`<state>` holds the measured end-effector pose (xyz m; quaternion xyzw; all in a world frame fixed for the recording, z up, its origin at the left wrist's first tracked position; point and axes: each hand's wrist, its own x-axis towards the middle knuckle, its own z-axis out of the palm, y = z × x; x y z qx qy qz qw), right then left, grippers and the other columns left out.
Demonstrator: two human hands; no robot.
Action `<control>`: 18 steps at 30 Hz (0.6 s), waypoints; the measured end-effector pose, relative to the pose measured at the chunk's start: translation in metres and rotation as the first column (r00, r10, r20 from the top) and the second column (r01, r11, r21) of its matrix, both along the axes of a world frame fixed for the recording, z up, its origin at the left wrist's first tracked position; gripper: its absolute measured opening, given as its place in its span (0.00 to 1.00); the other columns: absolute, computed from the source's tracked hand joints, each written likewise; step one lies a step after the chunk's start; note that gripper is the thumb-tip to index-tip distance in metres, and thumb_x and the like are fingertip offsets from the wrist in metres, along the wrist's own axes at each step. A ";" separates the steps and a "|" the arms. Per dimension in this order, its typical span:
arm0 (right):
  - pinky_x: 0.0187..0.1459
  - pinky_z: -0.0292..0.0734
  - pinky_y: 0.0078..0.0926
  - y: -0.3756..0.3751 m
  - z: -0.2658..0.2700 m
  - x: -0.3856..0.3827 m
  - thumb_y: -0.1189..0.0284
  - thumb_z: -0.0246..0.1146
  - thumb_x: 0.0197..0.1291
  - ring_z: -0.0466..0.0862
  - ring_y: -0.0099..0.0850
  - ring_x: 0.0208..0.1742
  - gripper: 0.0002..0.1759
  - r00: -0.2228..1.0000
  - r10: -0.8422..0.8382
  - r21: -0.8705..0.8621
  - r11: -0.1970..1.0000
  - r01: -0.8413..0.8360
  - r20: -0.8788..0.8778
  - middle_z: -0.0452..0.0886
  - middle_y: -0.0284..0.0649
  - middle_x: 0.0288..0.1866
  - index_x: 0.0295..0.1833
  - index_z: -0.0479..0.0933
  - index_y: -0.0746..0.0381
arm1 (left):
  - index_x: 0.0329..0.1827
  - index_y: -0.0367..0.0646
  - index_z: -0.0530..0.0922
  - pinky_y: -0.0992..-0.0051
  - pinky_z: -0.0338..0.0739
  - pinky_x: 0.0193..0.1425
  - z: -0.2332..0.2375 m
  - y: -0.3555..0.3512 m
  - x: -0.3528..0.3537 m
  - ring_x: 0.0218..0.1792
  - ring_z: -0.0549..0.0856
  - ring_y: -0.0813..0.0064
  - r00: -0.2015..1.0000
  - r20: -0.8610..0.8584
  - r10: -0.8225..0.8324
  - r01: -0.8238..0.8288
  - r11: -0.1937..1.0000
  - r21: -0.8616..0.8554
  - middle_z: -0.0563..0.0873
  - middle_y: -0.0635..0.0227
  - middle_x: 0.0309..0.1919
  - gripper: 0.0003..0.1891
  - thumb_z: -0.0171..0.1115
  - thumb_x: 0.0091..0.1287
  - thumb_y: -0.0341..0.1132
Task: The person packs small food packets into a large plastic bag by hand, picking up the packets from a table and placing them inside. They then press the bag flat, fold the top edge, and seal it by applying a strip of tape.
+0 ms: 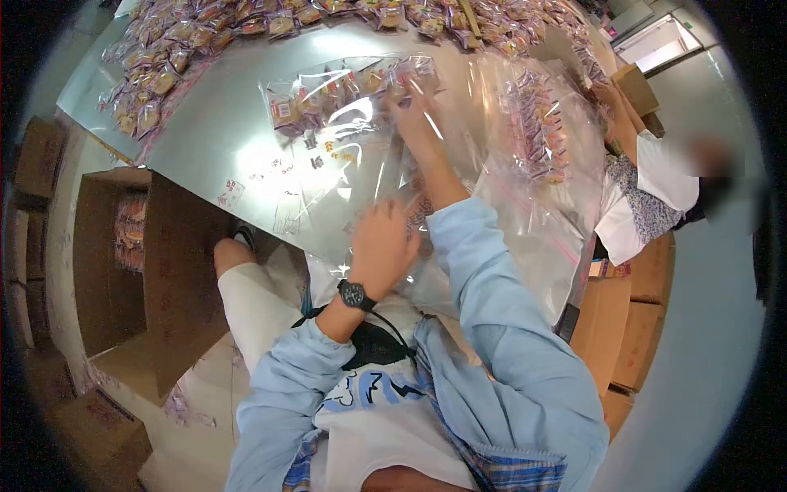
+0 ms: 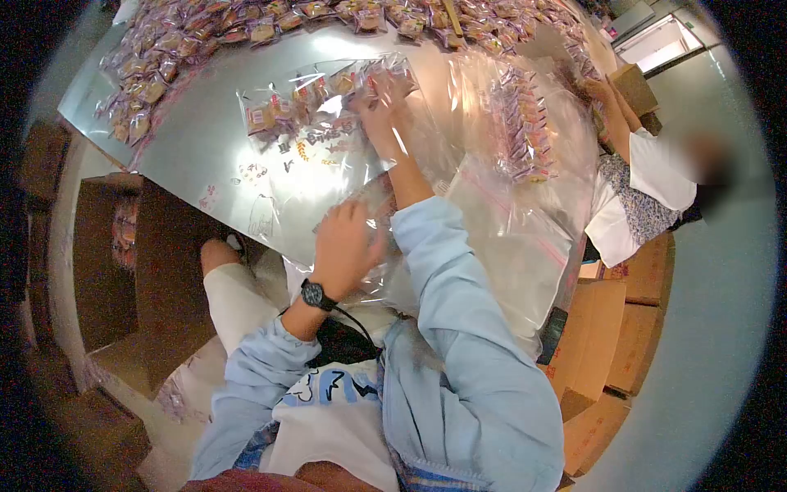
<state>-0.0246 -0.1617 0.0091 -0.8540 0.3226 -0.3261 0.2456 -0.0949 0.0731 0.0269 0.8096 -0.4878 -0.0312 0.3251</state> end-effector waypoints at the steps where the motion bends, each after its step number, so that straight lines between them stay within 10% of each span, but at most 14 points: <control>1: 0.75 0.69 0.44 -0.009 -0.010 -0.001 0.59 0.72 0.62 0.73 0.47 0.77 0.35 0.998 0.053 -0.061 0.997 -0.050 0.044 0.74 0.46 0.76 0.74 0.75 0.56 | 0.62 0.29 0.77 0.53 0.80 0.57 -0.003 -0.008 0.004 0.53 0.83 0.45 0.998 -0.037 0.048 -0.048 0.999 -0.008 0.84 0.46 0.55 0.26 0.67 0.64 0.36; 6: 0.73 0.72 0.41 -0.003 -0.005 0.000 0.64 0.73 0.60 0.77 0.48 0.74 0.36 0.996 0.022 -0.051 0.999 -0.018 0.086 0.75 0.48 0.75 0.74 0.74 0.58 | 0.71 0.25 0.70 0.50 0.74 0.69 -0.023 -0.081 0.040 0.62 0.79 0.43 0.972 0.163 0.168 -0.127 0.964 -0.235 0.78 0.38 0.65 0.30 0.61 0.66 0.31; 9: 0.74 0.72 0.40 0.003 0.004 -0.019 0.66 0.71 0.62 0.77 0.49 0.73 0.33 0.860 0.234 0.233 0.900 -0.368 0.454 0.77 0.52 0.72 0.73 0.75 0.60 | 0.73 0.27 0.69 0.51 0.69 0.75 -0.016 -0.116 0.056 0.68 0.76 0.43 0.980 -0.015 0.198 -0.199 0.974 -0.110 0.76 0.36 0.67 0.31 0.57 0.66 0.28; 11: 0.73 0.71 0.42 -0.006 0.000 -0.018 0.67 0.66 0.67 0.78 0.52 0.71 0.29 0.882 0.236 0.033 0.962 -0.272 0.408 0.80 0.55 0.68 0.72 0.75 0.62 | 0.75 0.29 0.68 0.51 0.67 0.76 0.026 -0.129 0.077 0.73 0.74 0.46 0.988 -0.052 0.143 -0.114 0.924 0.366 0.76 0.41 0.70 0.31 0.56 0.67 0.28; 12: 0.73 0.72 0.43 -0.011 -0.010 -0.018 0.67 0.65 0.67 0.78 0.53 0.71 0.28 0.866 0.265 -0.078 0.963 -0.256 0.424 0.80 0.56 0.68 0.72 0.76 0.63 | 0.76 0.33 0.69 0.51 0.67 0.75 -0.015 -0.144 0.087 0.73 0.74 0.49 0.908 0.284 0.308 -0.261 0.946 -0.191 0.76 0.49 0.72 0.29 0.54 0.70 0.30; 18: 0.67 0.75 0.50 -0.020 -0.061 0.009 0.71 0.68 0.62 0.78 0.57 0.67 0.33 0.911 0.103 -0.034 0.995 -0.098 0.400 0.80 0.55 0.67 0.73 0.72 0.63 | 0.80 0.34 0.62 0.45 0.64 0.78 -0.013 -0.182 0.142 0.77 0.72 0.57 0.851 0.472 0.228 -0.260 0.966 0.002 0.74 0.57 0.76 0.32 0.55 0.74 0.36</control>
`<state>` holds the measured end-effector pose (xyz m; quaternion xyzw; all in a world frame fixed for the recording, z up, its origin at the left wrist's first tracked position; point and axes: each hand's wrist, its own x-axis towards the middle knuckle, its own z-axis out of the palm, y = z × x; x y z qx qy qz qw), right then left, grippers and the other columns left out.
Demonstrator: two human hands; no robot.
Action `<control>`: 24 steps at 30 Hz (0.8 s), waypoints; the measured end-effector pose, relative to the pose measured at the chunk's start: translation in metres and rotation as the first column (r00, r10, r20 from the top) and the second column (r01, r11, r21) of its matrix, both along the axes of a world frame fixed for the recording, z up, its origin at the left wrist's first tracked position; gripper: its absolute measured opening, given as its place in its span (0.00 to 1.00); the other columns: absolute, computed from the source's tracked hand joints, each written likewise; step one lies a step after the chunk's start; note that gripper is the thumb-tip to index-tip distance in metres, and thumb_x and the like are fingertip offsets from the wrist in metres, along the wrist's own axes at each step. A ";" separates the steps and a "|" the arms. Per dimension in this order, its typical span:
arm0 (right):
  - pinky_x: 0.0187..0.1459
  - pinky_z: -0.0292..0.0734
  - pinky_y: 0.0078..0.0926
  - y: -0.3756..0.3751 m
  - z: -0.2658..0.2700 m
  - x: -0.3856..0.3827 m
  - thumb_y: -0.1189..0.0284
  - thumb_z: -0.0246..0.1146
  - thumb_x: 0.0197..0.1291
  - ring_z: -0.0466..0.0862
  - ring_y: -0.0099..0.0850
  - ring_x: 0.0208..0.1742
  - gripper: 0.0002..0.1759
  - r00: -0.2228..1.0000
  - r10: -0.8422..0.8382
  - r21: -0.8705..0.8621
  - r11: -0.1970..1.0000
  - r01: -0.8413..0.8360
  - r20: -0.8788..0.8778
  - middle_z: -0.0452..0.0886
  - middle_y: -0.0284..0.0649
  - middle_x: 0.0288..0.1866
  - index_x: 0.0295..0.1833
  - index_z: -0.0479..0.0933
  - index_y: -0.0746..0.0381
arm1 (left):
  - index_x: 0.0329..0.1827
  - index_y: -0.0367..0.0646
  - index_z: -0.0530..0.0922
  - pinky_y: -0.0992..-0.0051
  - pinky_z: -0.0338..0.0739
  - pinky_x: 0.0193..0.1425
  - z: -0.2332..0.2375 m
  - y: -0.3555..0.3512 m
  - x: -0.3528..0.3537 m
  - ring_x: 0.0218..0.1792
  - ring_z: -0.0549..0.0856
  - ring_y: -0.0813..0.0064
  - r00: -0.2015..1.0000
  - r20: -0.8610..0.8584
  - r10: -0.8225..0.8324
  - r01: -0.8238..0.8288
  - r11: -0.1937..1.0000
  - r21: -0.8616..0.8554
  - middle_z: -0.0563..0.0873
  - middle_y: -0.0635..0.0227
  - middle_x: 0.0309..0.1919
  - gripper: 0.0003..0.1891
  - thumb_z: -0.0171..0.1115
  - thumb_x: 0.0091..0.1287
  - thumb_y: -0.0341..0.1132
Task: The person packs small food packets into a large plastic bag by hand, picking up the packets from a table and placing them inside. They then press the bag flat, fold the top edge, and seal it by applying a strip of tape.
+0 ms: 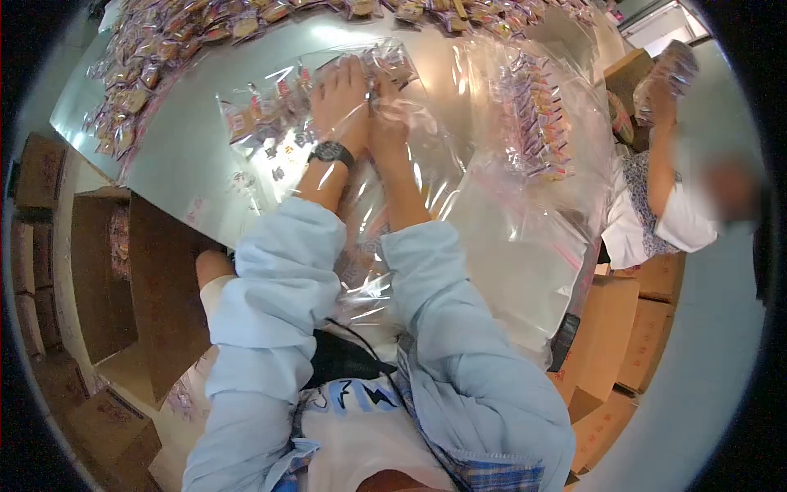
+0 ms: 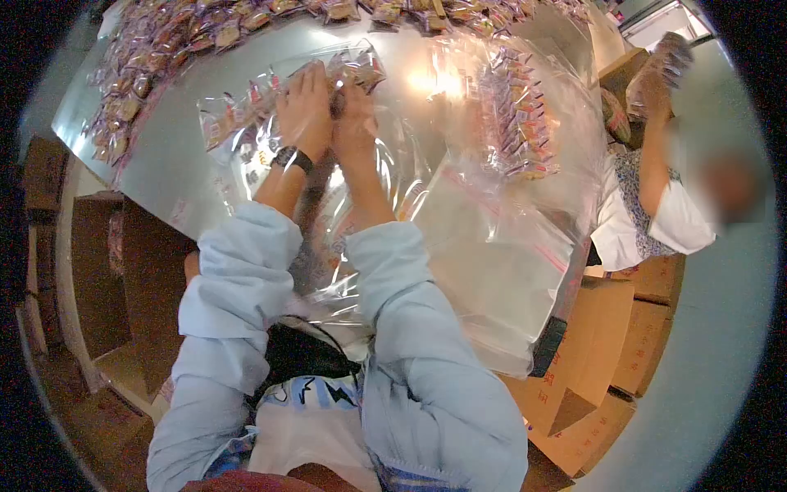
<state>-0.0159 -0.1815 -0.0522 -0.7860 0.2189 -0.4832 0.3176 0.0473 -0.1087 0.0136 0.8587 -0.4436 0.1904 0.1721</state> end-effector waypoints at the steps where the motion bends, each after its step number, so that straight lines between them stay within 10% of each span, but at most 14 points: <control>1: 0.67 0.75 0.51 -0.006 -0.003 0.000 0.71 0.69 0.60 0.78 0.57 0.67 0.34 1.000 -0.009 -0.032 0.999 0.009 -0.024 0.80 0.55 0.66 0.73 0.72 0.63 | 0.81 0.35 0.62 0.44 0.64 0.78 0.000 -0.007 0.007 0.76 0.73 0.57 1.000 -0.015 0.025 -0.025 0.999 0.029 0.75 0.57 0.76 0.33 0.55 0.74 0.36; 3: 0.66 0.76 0.51 -0.007 -0.013 0.000 0.71 0.72 0.57 0.78 0.58 0.66 0.36 0.996 -0.032 -0.081 0.996 0.026 -0.079 0.80 0.55 0.65 0.73 0.71 0.62 | 0.81 0.36 0.61 0.42 0.63 0.78 -0.005 -0.010 0.021 0.76 0.74 0.57 0.996 -0.045 0.073 -0.068 0.992 0.104 0.76 0.57 0.75 0.34 0.57 0.74 0.38; 4: 0.65 0.76 0.52 0.001 0.009 -0.002 0.71 0.74 0.54 0.78 0.57 0.66 0.38 0.995 0.010 0.192 0.981 0.010 -0.100 0.80 0.54 0.65 0.72 0.71 0.61 | 0.82 0.39 0.61 0.43 0.64 0.78 -0.009 -0.011 0.026 0.72 0.78 0.54 0.997 -0.034 0.071 -0.071 0.997 -0.008 0.81 0.56 0.70 0.36 0.59 0.74 0.40; 8: 0.59 0.78 0.47 0.005 0.017 -0.002 0.66 0.75 0.57 0.82 0.52 0.59 0.36 0.987 -0.124 0.072 0.989 0.131 -0.101 0.84 0.51 0.58 0.71 0.73 0.57 | 0.81 0.47 0.67 0.41 0.62 0.78 0.002 -0.003 0.035 0.61 0.86 0.51 0.998 -0.050 0.036 -0.034 0.999 0.043 0.88 0.55 0.60 0.33 0.60 0.74 0.47; 24: 0.62 0.77 0.54 0.008 0.024 -0.002 0.79 0.65 0.57 0.78 0.56 0.63 0.27 0.982 -0.093 -0.041 0.995 0.088 -0.166 0.78 0.51 0.60 0.65 0.74 0.62 | 0.88 0.46 0.51 0.19 0.41 0.77 0.033 0.031 0.012 0.71 0.79 0.56 0.998 -0.027 -0.051 0.056 0.966 0.251 0.83 0.61 0.69 0.50 0.65 0.67 0.53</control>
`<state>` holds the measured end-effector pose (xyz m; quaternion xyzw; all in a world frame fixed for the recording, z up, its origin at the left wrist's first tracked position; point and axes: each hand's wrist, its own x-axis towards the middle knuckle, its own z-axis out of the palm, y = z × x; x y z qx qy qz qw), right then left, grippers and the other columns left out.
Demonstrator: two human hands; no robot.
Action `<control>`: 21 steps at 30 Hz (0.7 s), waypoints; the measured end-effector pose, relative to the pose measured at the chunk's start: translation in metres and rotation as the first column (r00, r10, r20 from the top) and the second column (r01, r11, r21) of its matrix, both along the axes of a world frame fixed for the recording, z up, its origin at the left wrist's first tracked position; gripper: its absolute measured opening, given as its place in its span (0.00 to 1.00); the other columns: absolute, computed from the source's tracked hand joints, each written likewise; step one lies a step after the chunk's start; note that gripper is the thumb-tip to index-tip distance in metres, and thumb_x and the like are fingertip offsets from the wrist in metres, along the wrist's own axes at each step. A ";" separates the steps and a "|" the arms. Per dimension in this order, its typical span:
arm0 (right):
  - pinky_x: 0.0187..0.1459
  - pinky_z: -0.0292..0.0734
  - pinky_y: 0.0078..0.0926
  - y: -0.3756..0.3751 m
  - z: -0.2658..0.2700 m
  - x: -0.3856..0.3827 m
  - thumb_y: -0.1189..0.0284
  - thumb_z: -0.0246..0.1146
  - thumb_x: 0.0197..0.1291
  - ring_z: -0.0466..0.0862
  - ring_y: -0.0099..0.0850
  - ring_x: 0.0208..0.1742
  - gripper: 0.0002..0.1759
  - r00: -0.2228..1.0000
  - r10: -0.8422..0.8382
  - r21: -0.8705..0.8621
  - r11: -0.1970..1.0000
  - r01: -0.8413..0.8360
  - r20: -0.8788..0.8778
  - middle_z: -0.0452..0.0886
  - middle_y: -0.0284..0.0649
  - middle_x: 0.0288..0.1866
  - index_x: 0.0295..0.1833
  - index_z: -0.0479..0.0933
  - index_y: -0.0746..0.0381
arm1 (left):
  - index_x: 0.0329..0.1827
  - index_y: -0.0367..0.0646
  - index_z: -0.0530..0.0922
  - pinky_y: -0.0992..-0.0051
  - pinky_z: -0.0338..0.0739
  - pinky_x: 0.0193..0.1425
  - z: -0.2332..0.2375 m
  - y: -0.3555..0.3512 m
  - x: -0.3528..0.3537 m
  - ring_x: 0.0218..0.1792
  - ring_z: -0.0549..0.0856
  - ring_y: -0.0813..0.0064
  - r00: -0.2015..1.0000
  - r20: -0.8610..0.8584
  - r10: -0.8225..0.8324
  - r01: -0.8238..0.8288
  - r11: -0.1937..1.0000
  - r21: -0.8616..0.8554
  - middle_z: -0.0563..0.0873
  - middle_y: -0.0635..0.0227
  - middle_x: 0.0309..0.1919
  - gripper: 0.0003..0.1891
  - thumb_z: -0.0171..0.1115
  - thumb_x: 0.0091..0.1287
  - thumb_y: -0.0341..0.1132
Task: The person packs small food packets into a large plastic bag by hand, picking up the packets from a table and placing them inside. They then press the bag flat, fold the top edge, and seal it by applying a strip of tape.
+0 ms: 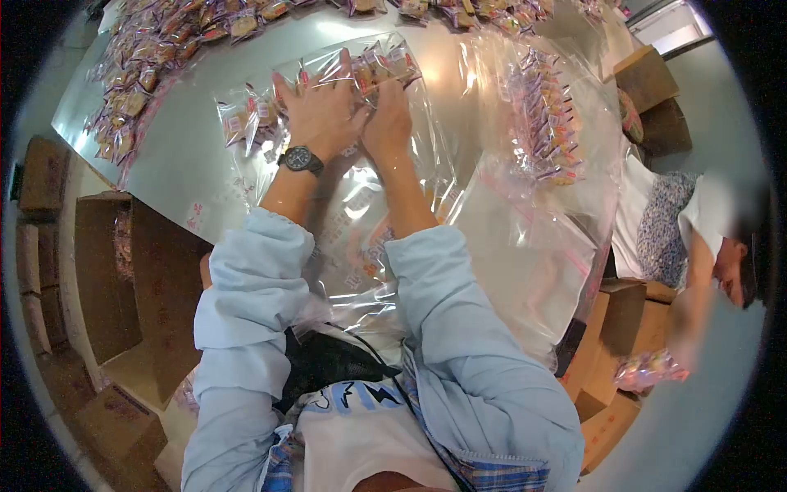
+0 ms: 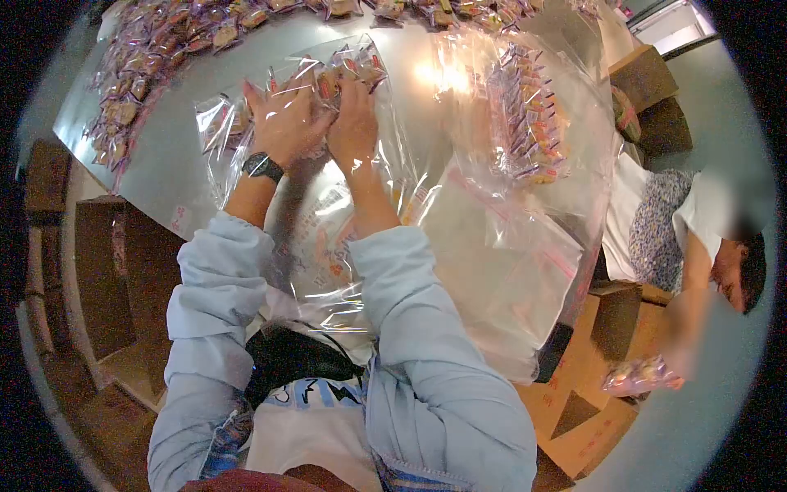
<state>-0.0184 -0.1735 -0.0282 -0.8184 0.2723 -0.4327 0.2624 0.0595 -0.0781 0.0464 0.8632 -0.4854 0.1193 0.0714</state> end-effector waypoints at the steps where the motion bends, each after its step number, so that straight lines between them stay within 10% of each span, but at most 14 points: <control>1: 0.63 0.77 0.54 -0.001 -0.002 0.000 0.79 0.64 0.57 0.78 0.56 0.63 0.27 1.000 0.018 -0.010 1.000 -0.018 -0.001 0.77 0.51 0.60 0.65 0.74 0.62 | 0.88 0.47 0.51 0.18 0.41 0.77 0.003 0.001 0.000 0.71 0.79 0.56 1.000 0.006 0.005 -0.005 0.999 0.040 0.83 0.62 0.69 0.50 0.65 0.67 0.53; 7: 0.67 0.77 0.47 -0.018 0.010 -0.014 0.84 0.61 0.55 0.77 0.57 0.68 0.30 0.991 0.129 0.134 0.982 -0.133 0.041 0.78 0.53 0.67 0.67 0.73 0.64 | 0.81 0.48 0.68 0.16 0.43 0.75 -0.013 -0.012 0.010 0.71 0.79 0.56 0.999 -0.029 0.025 -0.027 0.997 -0.069 0.82 0.64 0.70 0.35 0.57 0.74 0.52; 13: 0.64 0.81 0.33 -0.006 0.012 -0.005 0.83 0.66 0.62 0.78 0.41 0.72 0.37 0.882 0.063 0.311 0.922 -0.230 0.467 0.74 0.50 0.77 0.78 0.67 0.64 | 0.75 0.46 0.75 0.17 0.45 0.75 -0.019 -0.019 -0.002 0.69 0.81 0.54 0.998 -0.029 0.056 -0.061 0.973 -0.221 0.81 0.65 0.71 0.26 0.52 0.79 0.47; 21: 0.73 0.75 0.40 -0.047 0.004 0.008 0.82 0.64 0.64 0.76 0.45 0.76 0.38 0.866 0.348 0.140 0.897 -0.419 0.359 0.71 0.53 0.79 0.80 0.64 0.62 | 0.74 0.39 0.72 0.17 0.46 0.76 -0.037 -0.022 0.003 0.75 0.76 0.60 0.995 0.062 0.075 -0.063 0.981 -0.181 0.78 0.58 0.73 0.25 0.53 0.78 0.40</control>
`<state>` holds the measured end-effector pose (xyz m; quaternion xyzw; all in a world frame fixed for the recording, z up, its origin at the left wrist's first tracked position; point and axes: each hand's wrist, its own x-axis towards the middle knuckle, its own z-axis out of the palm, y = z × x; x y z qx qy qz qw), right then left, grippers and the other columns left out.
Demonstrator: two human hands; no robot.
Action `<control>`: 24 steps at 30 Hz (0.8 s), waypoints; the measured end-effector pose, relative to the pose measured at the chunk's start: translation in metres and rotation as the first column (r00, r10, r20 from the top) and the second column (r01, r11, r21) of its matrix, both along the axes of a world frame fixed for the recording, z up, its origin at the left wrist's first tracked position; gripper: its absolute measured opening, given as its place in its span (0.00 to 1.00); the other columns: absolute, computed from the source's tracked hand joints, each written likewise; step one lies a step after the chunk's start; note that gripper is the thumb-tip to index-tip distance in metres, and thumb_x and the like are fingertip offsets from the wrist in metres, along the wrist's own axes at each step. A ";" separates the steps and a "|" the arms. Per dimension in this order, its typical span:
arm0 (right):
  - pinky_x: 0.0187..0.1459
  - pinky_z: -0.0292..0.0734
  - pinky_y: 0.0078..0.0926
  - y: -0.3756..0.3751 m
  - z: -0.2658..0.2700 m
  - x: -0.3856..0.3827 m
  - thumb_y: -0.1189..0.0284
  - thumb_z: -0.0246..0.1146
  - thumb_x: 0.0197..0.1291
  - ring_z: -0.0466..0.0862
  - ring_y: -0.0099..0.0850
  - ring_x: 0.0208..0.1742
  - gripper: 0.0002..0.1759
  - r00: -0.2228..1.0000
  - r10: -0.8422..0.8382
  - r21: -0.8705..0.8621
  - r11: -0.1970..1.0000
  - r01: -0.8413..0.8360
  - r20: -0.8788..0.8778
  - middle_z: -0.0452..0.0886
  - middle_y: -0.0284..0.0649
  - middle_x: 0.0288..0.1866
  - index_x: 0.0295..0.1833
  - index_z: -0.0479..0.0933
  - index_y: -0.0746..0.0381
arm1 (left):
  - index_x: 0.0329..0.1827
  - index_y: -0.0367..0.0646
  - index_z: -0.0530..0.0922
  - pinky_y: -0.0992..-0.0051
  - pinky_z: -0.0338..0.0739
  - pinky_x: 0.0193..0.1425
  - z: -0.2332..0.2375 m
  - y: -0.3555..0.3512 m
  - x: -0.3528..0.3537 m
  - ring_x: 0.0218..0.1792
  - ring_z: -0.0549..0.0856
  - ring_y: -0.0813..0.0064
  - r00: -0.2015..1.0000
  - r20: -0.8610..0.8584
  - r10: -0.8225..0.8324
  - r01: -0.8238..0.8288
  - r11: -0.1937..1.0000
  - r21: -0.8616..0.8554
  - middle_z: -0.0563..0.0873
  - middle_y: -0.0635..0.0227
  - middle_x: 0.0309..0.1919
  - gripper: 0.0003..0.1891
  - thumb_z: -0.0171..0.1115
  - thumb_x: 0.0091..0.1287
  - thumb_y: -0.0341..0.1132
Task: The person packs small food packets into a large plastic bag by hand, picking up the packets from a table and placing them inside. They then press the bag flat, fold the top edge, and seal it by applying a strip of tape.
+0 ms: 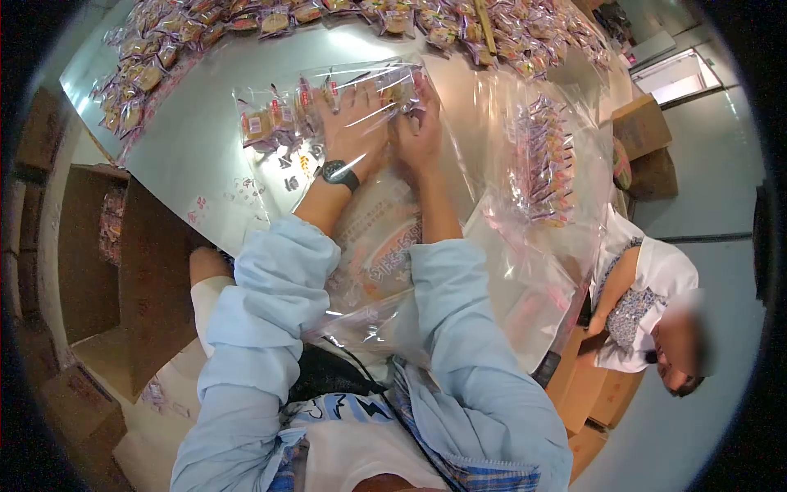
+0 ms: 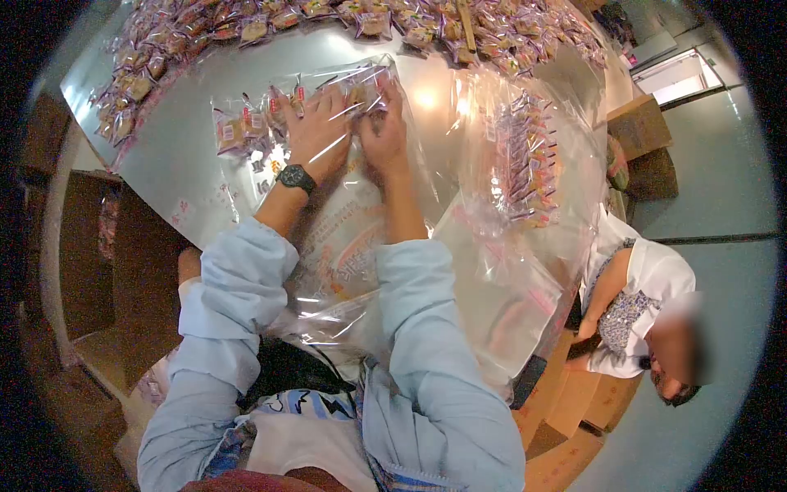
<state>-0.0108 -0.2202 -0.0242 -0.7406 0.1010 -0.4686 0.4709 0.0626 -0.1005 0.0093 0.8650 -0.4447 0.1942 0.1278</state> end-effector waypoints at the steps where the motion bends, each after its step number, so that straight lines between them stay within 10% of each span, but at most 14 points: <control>1: 0.74 0.74 0.41 -0.008 0.000 -0.001 0.82 0.64 0.63 0.76 0.46 0.76 0.38 0.999 0.004 -0.026 1.000 -0.006 -0.049 0.71 0.54 0.79 0.79 0.64 0.62 | 0.75 0.39 0.72 0.17 0.46 0.76 0.000 -0.001 0.000 0.75 0.76 0.60 1.000 -0.017 0.005 -0.005 1.000 0.003 0.78 0.58 0.73 0.25 0.53 0.77 0.39; 8: 0.76 0.71 0.46 -0.032 0.001 0.013 0.85 0.60 0.54 0.78 0.51 0.72 0.35 0.997 -0.076 -0.431 0.900 0.064 -0.012 0.75 0.51 0.76 0.71 0.76 0.58 | 0.79 0.35 0.67 0.20 0.45 0.78 0.013 -0.001 -0.003 0.75 0.76 0.57 0.991 -0.129 0.041 -0.037 0.999 0.033 0.77 0.55 0.75 0.33 0.57 0.76 0.45; 20: 0.78 0.60 0.48 -0.017 0.000 0.011 0.79 0.65 0.56 0.77 0.42 0.74 0.33 0.924 -0.302 -0.366 0.908 0.204 -0.235 0.82 0.44 0.68 0.70 0.79 0.53 | 0.82 0.52 0.66 0.23 0.50 0.77 0.010 0.005 0.021 0.62 0.86 0.60 0.993 -0.050 0.103 -0.104 0.994 -0.015 0.86 0.65 0.62 0.32 0.60 0.73 0.37; 24: 0.78 0.61 0.48 -0.008 0.005 0.018 0.79 0.65 0.58 0.75 0.44 0.76 0.34 0.941 -0.110 -0.174 0.983 0.055 -0.320 0.81 0.45 0.70 0.73 0.75 0.54 | 0.82 0.58 0.66 0.20 0.50 0.76 0.040 0.015 0.023 0.64 0.85 0.58 0.988 -0.093 0.121 -0.110 0.987 0.114 0.85 0.63 0.63 0.32 0.61 0.74 0.39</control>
